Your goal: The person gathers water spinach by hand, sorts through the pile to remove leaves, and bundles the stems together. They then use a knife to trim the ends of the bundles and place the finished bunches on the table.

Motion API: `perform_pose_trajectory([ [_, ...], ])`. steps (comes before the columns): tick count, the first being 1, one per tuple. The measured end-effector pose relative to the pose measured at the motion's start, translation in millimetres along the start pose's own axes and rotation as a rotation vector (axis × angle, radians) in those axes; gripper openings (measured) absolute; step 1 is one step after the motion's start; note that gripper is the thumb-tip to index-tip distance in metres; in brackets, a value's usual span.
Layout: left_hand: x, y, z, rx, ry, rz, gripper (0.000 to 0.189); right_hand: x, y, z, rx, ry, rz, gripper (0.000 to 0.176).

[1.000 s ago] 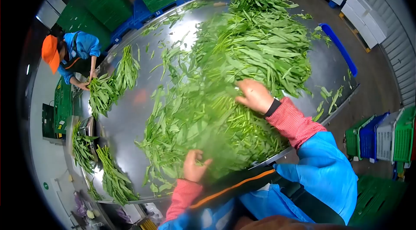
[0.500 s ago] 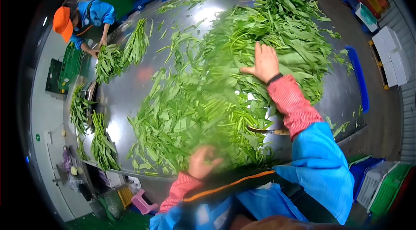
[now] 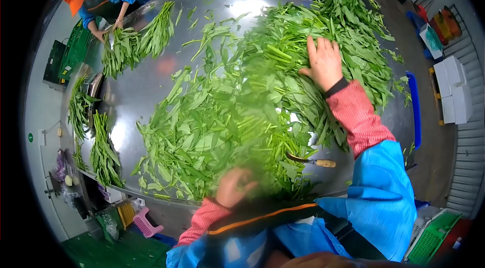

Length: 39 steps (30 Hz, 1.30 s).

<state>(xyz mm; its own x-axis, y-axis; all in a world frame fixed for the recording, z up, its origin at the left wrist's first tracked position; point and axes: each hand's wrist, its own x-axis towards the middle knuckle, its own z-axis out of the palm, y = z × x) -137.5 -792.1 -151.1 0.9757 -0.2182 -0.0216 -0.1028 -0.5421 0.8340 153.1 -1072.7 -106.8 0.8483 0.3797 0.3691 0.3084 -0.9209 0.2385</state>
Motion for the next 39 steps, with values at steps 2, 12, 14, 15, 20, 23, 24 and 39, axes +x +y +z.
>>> perform_pose_trajectory([
  [2,0.4,0.1,-0.5,-0.01,0.016,-0.014,0.028,23.5,11.4,14.8,-0.064,-0.171,-0.022,0.108],
  [12,9.4,-6.0,-2.1,-0.026,0.052,-0.095,0.026,78.1,68.9,68.7,0.05,-0.656,0.156,0.081],
  [14,12.4,-11.6,2.8,-0.016,0.06,-0.061,0.026,57.1,55.5,62.6,0.109,-0.472,0.088,0.08],
  [15,13.7,-13.1,4.8,-0.011,0.067,-0.045,0.026,45.0,46.6,58.6,0.121,-0.398,0.041,0.079],
  [20,25.2,-11.5,3.9,0.009,0.05,0.006,0.025,-13.7,-1.1,37.0,0.177,-0.052,-0.009,0.057],
  [23,27.0,-11.8,4.3,0.016,0.039,0.007,0.025,-21.2,-2.6,33.0,0.223,-0.057,0.002,0.059],
  [24,28.0,-12.0,4.7,0.018,0.035,0.007,0.025,-19.2,2.7,34.2,0.237,-0.072,0.003,0.063],
  [39,30.2,-9.5,4.7,0.005,0.055,0.013,0.023,-19.2,-0.1,29.0,0.13,-0.246,-0.032,0.07],
])
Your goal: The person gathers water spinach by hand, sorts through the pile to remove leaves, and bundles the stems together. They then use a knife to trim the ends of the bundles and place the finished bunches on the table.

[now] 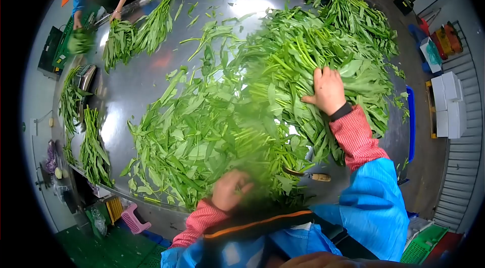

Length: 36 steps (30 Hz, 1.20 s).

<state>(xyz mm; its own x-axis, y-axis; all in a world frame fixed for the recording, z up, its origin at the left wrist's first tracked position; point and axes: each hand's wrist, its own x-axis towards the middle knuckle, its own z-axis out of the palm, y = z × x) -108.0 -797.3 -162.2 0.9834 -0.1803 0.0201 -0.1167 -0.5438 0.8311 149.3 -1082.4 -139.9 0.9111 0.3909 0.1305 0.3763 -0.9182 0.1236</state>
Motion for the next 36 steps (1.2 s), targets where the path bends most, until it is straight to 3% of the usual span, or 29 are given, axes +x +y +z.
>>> perform_pose_trajectory([
  [4,8.6,13.2,-0.4,-0.035,-0.044,0.015,0.021,4.4,31.8,13.2,0.295,0.011,0.031,0.064],
  [7,20.5,21.2,-1.9,-0.019,-0.052,0.116,0.02,25.2,66.3,3.3,0.594,-0.18,0.132,0.079],
  [9,35.9,29.1,-6.6,-0.032,-0.092,0.121,0.02,30.5,84.6,-10.2,0.89,-0.196,0.246,0.082],
  [10,47.6,37.3,-9.0,-0.048,-0.098,0.126,0.019,31.1,89.2,-23.6,1.072,-0.201,0.277,0.075],
  [11,58.0,41.9,-9.0,-0.066,-0.104,0.132,0.019,30.5,95.6,-25.9,1.042,-0.134,0.334,0.073],
  [12,66.3,36.0,-2.5,-0.143,-0.053,0.125,0.016,31.1,106.6,-27.6,1.084,-0.156,0.309,0.071],
  [14,93.5,43.1,-0.7,-0.433,-0.197,-0.025,0.028,28.1,130.3,-27.6,1.295,-0.239,0.291,0.062],
  [15,109.9,46.5,4.1,-0.618,-0.259,-0.103,0.036,23.4,118.7,-40.9,1.344,-0.121,0.254,0.057],
  [19,189.6,48.0,34.3,-1.161,-0.405,-0.015,0.057,17.9,120.9,-43.7,1.165,-0.126,0.252,0.056],
  [21,226.2,48.8,68.4,-1.382,-0.386,-0.216,0.06,9.5,100.8,-44.7,1.205,-0.005,0.273,0.063],
  [23,256.9,50.4,89.8,-1.567,-0.353,-0.311,0.068,-2.1,88.2,-34.3,0.878,0.124,0.154,0.065],
  [24,270.1,52.1,96.6,-1.645,-0.335,-0.302,0.074,-10.0,63.6,-57.5,0.858,0.085,0.222,0.065],
  [25,280.7,50.1,101.9,-1.723,-0.318,-0.293,0.08,-19.2,52.0,-44.4,0.644,0.182,0.216,0.058],
  [27,287.7,38.1,111.9,-1.831,-0.389,-0.351,0.071,-40.1,27.6,-39.9,0.341,0.22,0.025,0.06],
  [29,276.7,24.9,119.5,-1.85,-0.273,-0.37,0.068,-54.4,0.5,-42.3,0.299,0.092,0.056,0.07],
  [30,268.2,24.7,118.0,-1.705,-0.321,-0.355,0.093,-59.6,-6.9,-40.1,0.297,0.096,0.025,0.072],
  [33,253.8,30.8,103.6,-1.797,-0.323,-0.522,0.086,-60.3,-9.2,-56.5,0.29,-0.008,-0.028,0.07],
  [35,256.1,25.3,109.5,-1.752,-0.205,-0.502,0.083,-46.4,5.8,-75.2,0.265,-0.052,-0.051,0.066],
  [36,256.7,23.8,111.4,-1.73,-0.143,-0.489,0.081,-37.5,15.5,-77.6,0.247,0.09,-0.031,0.062],
])
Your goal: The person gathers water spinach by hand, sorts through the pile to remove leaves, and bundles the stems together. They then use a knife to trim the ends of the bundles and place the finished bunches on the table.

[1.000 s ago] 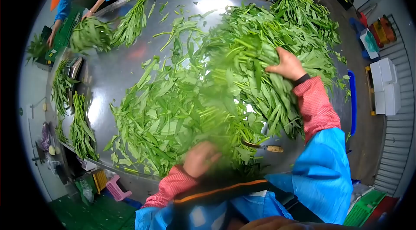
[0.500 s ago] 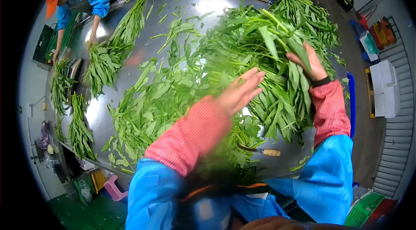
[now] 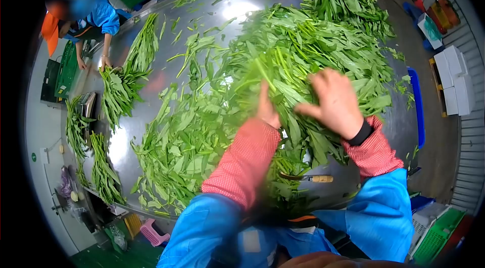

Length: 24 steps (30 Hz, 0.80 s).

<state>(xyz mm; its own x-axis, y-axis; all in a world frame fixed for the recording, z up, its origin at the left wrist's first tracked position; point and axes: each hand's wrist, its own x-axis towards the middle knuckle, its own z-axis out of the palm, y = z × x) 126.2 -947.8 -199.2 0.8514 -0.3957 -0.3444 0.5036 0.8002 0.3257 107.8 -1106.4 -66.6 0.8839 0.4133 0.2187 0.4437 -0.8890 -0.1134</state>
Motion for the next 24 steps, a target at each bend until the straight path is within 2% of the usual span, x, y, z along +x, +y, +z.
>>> perform_pose_trajectory([
  [1,-1.5,0.0,5.1,0.014,0.057,0.025,0.08,11.5,10.4,0.9,0.013,0.227,-0.038,0.051],
  [3,-4.9,0.1,16.4,0.04,0.168,0.078,0.078,34.4,33.4,4.7,-0.026,0.303,-0.006,0.05],
  [4,5.5,-3.0,-1.6,0.128,0.215,0.094,0.084,44.1,45.3,12.7,-0.012,0.178,0.025,0.054],
  [5,3.0,-1.0,6.3,0.085,0.196,0.044,0.08,53.3,56.6,23.8,0.004,0.051,0.056,0.06],
  [6,-3.0,1.7,21.0,0.039,0.176,-0.004,0.075,62.9,64.8,32.4,0.082,-0.211,0.066,0.071],
  [7,-5.3,3.7,29.6,-0.009,0.156,-0.049,0.072,67.3,68.2,41.0,0.193,-0.335,0.044,0.072],
  [8,3.4,1.2,20.4,0.017,0.068,-0.047,0.069,65.5,67.9,47.2,0.253,-0.322,0.061,0.072],
  [9,11.0,-0.6,15.5,0.083,-0.064,0.067,0.07,62.1,61.7,48.3,0.314,-0.31,0.075,0.072],
  [11,13.6,3.3,26.6,0.139,-0.158,0.054,0.071,57.4,46.7,32.7,0.37,-0.262,0.093,0.067],
  [12,0.9,9.3,48.7,0.252,-0.046,0.103,0.071,51.1,37.2,21.9,0.364,-0.204,0.081,0.069],
  [13,2.0,12.4,50.0,0.294,-0.115,0.084,0.068,42.8,28.7,14.8,0.357,-0.145,0.071,0.073],
  [14,3.0,13.8,53.8,0.35,-0.147,0.087,0.067,33.4,28.2,19.9,0.281,-0.11,0.061,0.092],
  [15,3.0,15.9,60.8,0.405,-0.18,0.089,0.067,28.3,18.5,9.8,0.296,-0.16,0.096,0.094],
  [16,11.8,14.0,54.3,0.363,-0.222,-0.036,0.066,22.2,18.4,12.1,0.327,-0.117,0.064,0.096],
  [17,15.4,9.0,57.6,0.394,-0.287,0.038,0.066,18.3,20.0,14.5,0.36,-0.071,0.032,0.099],
  [19,14.8,7.8,64.2,0.533,-0.314,0.001,0.081,15.6,24.4,11.1,0.541,-0.105,0.15,0.097],
  [20,14.1,6.7,67.7,0.65,-0.328,0.069,0.087,14.4,25.2,10.5,0.633,-0.121,0.211,0.096],
  [21,10.5,7.8,72.1,0.784,-0.299,0.043,0.088,12.3,25.3,12.6,0.666,-0.012,0.233,0.08],
  [23,12.3,9.6,79.7,0.897,-0.486,0.165,0.099,9.1,45.5,24.5,0.837,0.036,0.282,0.067],
  [24,33.9,4.3,57.3,1.028,-0.423,0.1,0.112,11.1,53.9,24.2,0.96,0.043,0.271,0.06],
])
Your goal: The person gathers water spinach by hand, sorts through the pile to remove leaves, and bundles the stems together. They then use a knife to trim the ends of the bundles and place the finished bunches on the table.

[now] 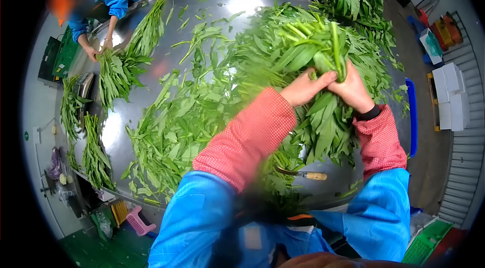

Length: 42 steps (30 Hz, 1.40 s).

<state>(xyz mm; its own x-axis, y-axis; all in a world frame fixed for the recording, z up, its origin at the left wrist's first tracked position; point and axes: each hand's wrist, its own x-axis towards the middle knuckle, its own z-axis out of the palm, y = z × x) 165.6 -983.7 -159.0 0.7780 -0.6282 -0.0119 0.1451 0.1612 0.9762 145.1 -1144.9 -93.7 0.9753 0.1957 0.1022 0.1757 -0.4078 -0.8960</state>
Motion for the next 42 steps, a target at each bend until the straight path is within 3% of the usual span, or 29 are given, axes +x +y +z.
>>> perform_pose_trajectory([
  [1,-12.7,24.9,-0.2,0.163,0.121,-0.221,0.12,4.7,4.5,-11.6,0.103,-0.032,0.031,0.057],
  [4,-17.7,7.5,-16.7,0.08,0.247,-0.315,0.109,8.0,-3.8,-50.2,0.191,0.004,0.183,0.058],
  [5,-10.5,-23.0,-23.7,0.002,0.315,-0.295,0.096,7.6,-3.2,-62.7,0.217,0.026,0.244,0.059],
  [7,-18.9,-21.3,-19.4,-0.147,0.413,-0.188,0.077,7.3,0.6,-78.4,0.255,0.092,0.267,0.056],
  [10,-16.5,-24.0,-20.1,-0.239,0.491,-0.138,0.058,4.3,5.9,-87.7,0.287,0.134,0.327,0.056],
  [13,-23.0,-4.1,-10.2,-0.132,0.561,-0.185,0.05,2.1,9.1,-88.7,0.306,0.127,0.33,0.055],
  [14,-26.8,6.0,-9.6,-0.095,0.466,-0.224,0.065,1.9,10.1,-88.8,0.313,0.115,0.342,0.055],
  [17,-19.0,27.0,7.1,-0.01,0.366,-0.044,0.083,1.6,9.6,-80.7,0.327,0.067,0.342,0.054],
  [18,-16.3,41.3,8.6,-0.028,0.28,-0.111,0.092,2.7,10.4,-76.6,0.33,0.02,0.323,0.054],
  [19,-5.9,35.8,18.2,-0.253,0.324,-0.079,0.088,4.5,7.4,-70.4,0.332,-0.027,0.304,0.054],
  [20,3.1,33.0,21.1,-0.401,0.208,0.003,0.087,3.3,-0.4,-60.1,0.262,-0.048,0.274,0.054],
  [21,10.1,32.6,23.6,-0.546,0.091,0.087,0.086,2.4,-10.9,-47.5,0.204,-0.074,0.119,0.058],
  [22,9.0,40.7,34.4,-0.535,0.172,0.084,0.08,4.7,-16.7,-42.9,-0.007,-0.091,0.102,0.062],
  [23,23.4,6.6,27.3,-0.4,0.18,0.034,0.076,5.9,-19.5,-39.0,-0.216,-0.107,0.085,0.068],
  [24,18.5,14.1,26.3,-0.311,0.15,-0.052,0.076,5.2,-17.3,-33.1,-0.065,-0.109,0.063,0.087],
  [25,12.2,22.1,26.3,-0.221,0.121,-0.138,0.075,4.6,-21.9,-31.7,-0.278,-0.11,0.158,0.103],
  [26,9.0,18.1,35.6,-0.178,0.188,0.018,0.074,4.9,-21.7,-29.7,-0.252,-0.13,0.115,0.106],
  [27,4.9,28.9,35.3,-0.096,0.19,-0.07,0.068,4.2,-20.6,-27.8,-0.223,-0.148,0.073,0.108],
  [28,4.0,26.3,31.5,-0.002,0.146,0.009,0.066,1.7,-16.8,-26.2,-0.232,-0.117,0.025,0.097],
  [29,3.2,23.8,28.4,0.091,0.103,0.089,0.064,2.3,-10.3,-25.1,-0.025,-0.131,0.068,0.092],
  [31,1.6,25.1,25.4,0.466,0.017,0.039,0.063,7.2,2.6,-22.8,0.385,-0.159,0.148,0.082],
  [33,8.6,17.8,24.6,0.654,0.172,0.156,0.077,1.3,4.1,-18.5,0.493,-0.005,0.247,0.059],
  [35,5.7,17.5,26.5,0.693,0.225,0.149,0.086,4.2,14.2,-22.5,0.478,0.012,0.372,0.055],
  [36,6.9,10.9,26.2,0.57,0.244,0.127,0.087,4.7,14.8,-24.1,0.442,0.011,0.408,0.054],
  [39,8.8,-4.0,16.5,0.278,0.232,0.11,0.088,4.9,18.2,-25.5,0.442,0.018,0.24,0.05],
  [41,6.0,-6.5,-3.2,0.479,0.302,0.021,0.082,1.9,8.1,-29.9,0.418,0.048,0.3,0.04],
  [42,5.5,-8.9,-7.5,0.604,0.278,0.066,0.079,1.1,6.3,-30.9,0.421,0.04,0.289,0.042],
])
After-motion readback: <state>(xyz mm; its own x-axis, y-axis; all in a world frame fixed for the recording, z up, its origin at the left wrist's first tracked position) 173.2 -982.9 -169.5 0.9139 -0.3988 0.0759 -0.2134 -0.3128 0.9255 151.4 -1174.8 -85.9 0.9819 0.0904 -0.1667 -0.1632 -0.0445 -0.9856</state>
